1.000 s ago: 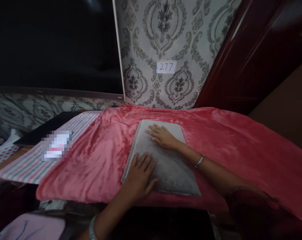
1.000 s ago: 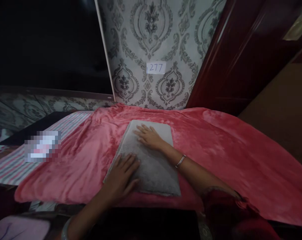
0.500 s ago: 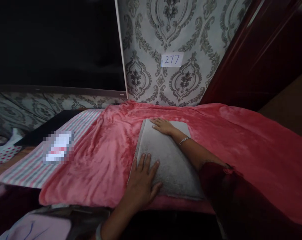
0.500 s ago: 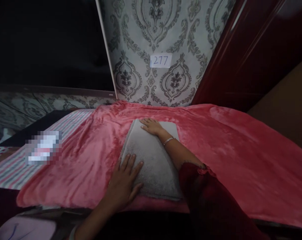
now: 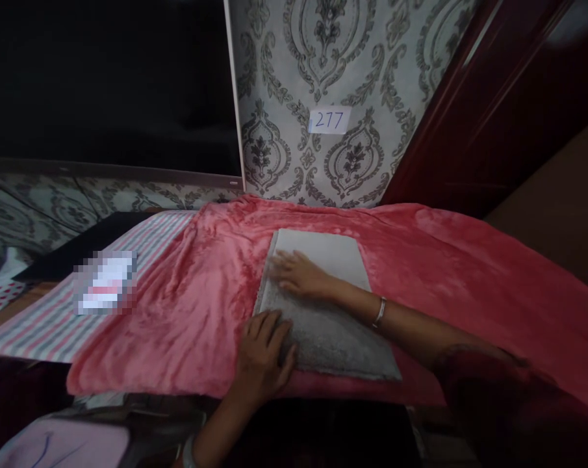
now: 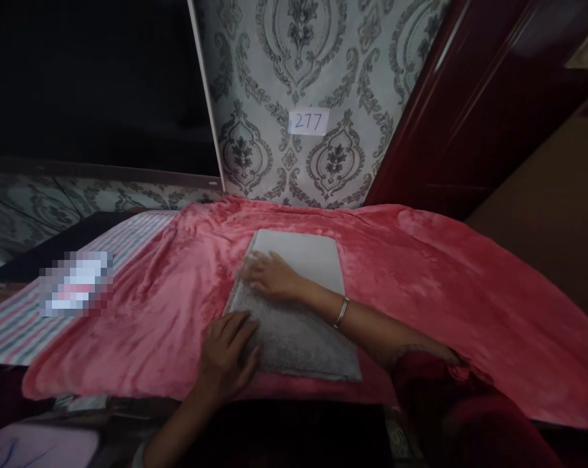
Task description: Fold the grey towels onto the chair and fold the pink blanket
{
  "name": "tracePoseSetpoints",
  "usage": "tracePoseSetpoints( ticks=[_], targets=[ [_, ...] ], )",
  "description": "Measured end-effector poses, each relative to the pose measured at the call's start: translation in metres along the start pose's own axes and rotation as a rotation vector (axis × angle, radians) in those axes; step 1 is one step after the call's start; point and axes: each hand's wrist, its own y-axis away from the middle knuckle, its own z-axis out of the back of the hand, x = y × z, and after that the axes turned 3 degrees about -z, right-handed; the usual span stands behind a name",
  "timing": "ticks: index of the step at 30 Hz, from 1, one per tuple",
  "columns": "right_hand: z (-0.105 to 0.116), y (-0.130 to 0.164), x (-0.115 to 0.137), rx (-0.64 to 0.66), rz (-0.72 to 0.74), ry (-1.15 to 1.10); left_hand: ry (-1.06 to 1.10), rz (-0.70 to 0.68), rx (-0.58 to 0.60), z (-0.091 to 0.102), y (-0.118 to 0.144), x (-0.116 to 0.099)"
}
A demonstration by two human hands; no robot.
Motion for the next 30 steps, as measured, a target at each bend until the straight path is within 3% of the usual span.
tracePoseSetpoints(
  ticks=[2,4,12,18,25,30],
  targets=[
    [-0.01,0.007,0.011,0.052,0.096,-0.012,0.013,-0.015,-0.041,0.0,-0.001,-0.002],
    [-0.015,0.003,0.006,0.054,0.079,-0.015,0.019,-0.026,-0.053,0.0,-0.003,-0.003],
    [-0.008,-0.051,-0.074,0.043,-0.272,-0.038,0.017,-0.016,-0.055,0.001,-0.003,-0.003],
    [-0.007,-0.061,-0.099,0.036,-0.418,-0.076,0.039,-0.015,-0.08,0.0,-0.002,0.0],
    [0.011,-0.058,-0.084,0.027,-0.491,-0.075,0.012,-0.031,-0.1,-0.003,-0.002,0.003],
    [0.022,-0.001,-0.048,-0.039,-0.361,-0.072,0.005,-0.051,-0.088,-0.003,-0.002,0.008]
  ],
)
